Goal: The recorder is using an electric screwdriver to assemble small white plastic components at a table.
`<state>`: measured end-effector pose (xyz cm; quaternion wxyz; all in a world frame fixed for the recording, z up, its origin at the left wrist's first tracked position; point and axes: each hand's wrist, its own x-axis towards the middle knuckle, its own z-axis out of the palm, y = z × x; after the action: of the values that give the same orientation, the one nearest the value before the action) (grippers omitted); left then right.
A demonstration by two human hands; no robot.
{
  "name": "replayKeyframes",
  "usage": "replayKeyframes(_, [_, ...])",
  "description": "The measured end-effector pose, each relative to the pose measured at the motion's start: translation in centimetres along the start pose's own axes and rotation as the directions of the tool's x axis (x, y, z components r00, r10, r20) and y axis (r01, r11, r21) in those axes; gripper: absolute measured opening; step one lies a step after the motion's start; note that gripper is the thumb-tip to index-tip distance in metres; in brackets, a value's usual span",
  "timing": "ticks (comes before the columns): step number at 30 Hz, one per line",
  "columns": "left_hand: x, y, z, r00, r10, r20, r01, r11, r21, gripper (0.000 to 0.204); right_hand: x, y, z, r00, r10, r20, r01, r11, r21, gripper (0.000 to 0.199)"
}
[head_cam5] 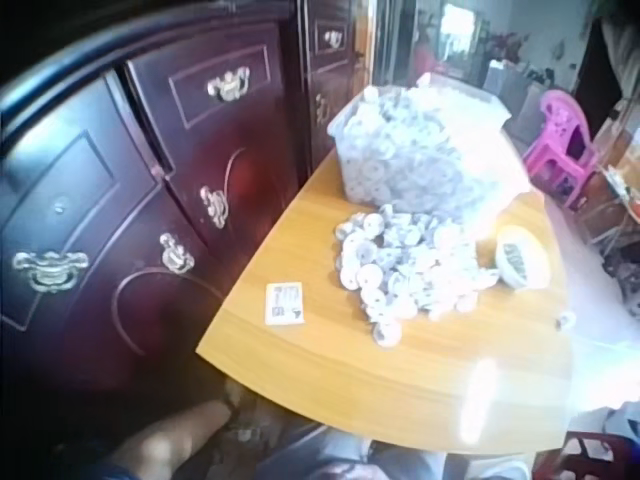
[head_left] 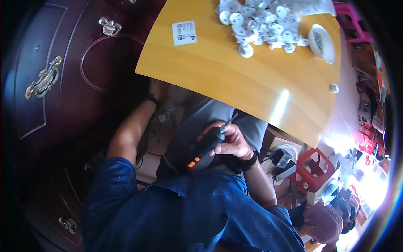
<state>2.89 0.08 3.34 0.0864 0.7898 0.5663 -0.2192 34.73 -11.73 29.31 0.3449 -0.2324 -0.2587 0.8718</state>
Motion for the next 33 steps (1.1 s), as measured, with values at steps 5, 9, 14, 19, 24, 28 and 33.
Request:
replayKeyframes(5, [-5.8,2.0,-4.3,0.934,-0.210,-0.290,0.096,0.927,-0.362,0.039,-0.5,1.1,0.9,0.995,-0.087,-0.042,0.085,0.995,-0.047,0.037])
replayKeyframes(9, [-13.8,2.5,-9.0,0.987,-0.126,-0.095,-0.019,0.504,-0.864,0.022,-1.9,3.9,0.9,0.977,-0.136,-0.163,0.133,0.991,-0.031,0.032])
replayKeyframes(14, [-24.7,3.7,-22.0,0.991,0.130,-0.023,-0.016,-0.056,-0.998,0.035,-3.7,2.4,3.3,0.968,-0.216,-0.127,0.212,0.976,-0.044,0.030])
replayKeyframes(19, [-27.6,8.2,-26.2,0.917,0.353,-0.185,-0.148,-0.129,-0.981,0.063,-3.5,1.2,5.0,0.951,-0.283,-0.123,0.270,0.957,-0.108,0.028])
replayKeyframes(24, [-26.2,12.5,-25.3,0.953,0.191,-0.234,-0.227,-0.062,-0.972,0.047,-3.7,-0.3,6.0,0.933,-0.328,-0.150,0.284,0.924,-0.257,0.025])
replayKeyframes(28, [-25.6,12.5,-26.2,0.939,0.229,-0.257,-0.220,-0.176,-0.960,0.038,-4.7,-2.8,4.7,0.920,-0.369,-0.132,0.210,0.749,-0.629,0.035])
replayKeyframes(33, [-25.5,10.2,-24.1,0.922,0.278,-0.269,-0.133,-0.424,-0.896,0.040,-7.0,-11.8,0.6,0.727,-0.643,-0.240,0.267,0.587,-0.764,0.020])
